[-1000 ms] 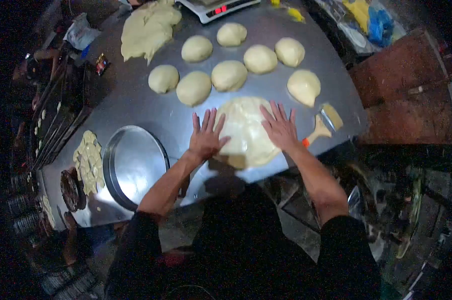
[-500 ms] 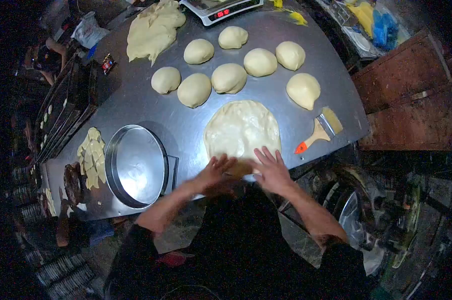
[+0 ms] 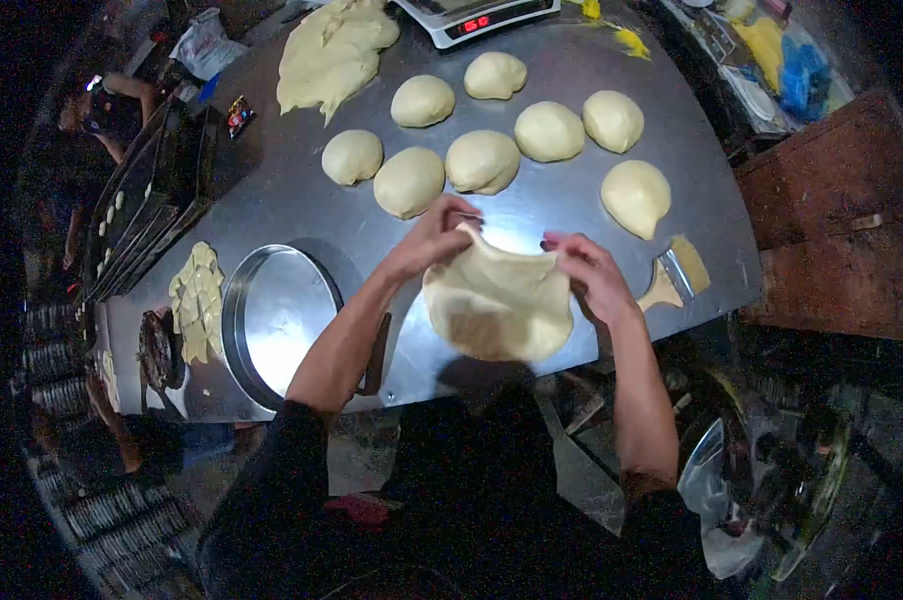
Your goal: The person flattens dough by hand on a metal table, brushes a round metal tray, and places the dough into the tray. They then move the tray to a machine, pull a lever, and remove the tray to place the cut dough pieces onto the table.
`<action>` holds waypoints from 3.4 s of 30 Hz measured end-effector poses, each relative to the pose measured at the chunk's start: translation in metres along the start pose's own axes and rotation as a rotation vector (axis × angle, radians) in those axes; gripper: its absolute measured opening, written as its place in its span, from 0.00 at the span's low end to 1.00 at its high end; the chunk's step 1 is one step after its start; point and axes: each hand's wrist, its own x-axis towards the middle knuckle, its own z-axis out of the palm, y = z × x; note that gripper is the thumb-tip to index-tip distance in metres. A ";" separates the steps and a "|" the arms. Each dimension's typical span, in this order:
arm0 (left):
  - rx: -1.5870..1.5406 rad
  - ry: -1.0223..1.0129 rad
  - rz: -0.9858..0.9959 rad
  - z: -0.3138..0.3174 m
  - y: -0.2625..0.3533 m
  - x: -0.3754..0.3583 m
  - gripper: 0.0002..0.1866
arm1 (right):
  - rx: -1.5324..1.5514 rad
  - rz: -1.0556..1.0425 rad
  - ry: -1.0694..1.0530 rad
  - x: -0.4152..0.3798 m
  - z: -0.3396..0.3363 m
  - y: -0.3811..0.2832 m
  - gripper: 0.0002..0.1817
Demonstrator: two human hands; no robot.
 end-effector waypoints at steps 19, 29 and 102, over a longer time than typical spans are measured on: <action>0.344 -0.160 0.014 -0.248 0.135 -0.257 0.17 | -0.432 -0.258 -0.052 -0.077 0.317 0.056 0.22; 0.964 0.164 -0.122 -0.302 -0.018 -0.293 0.42 | -1.016 -0.065 -0.131 0.021 0.388 0.174 0.27; 1.210 -0.035 0.389 -0.183 -0.073 -0.208 0.34 | -1.029 -0.038 0.144 0.020 0.290 0.137 0.24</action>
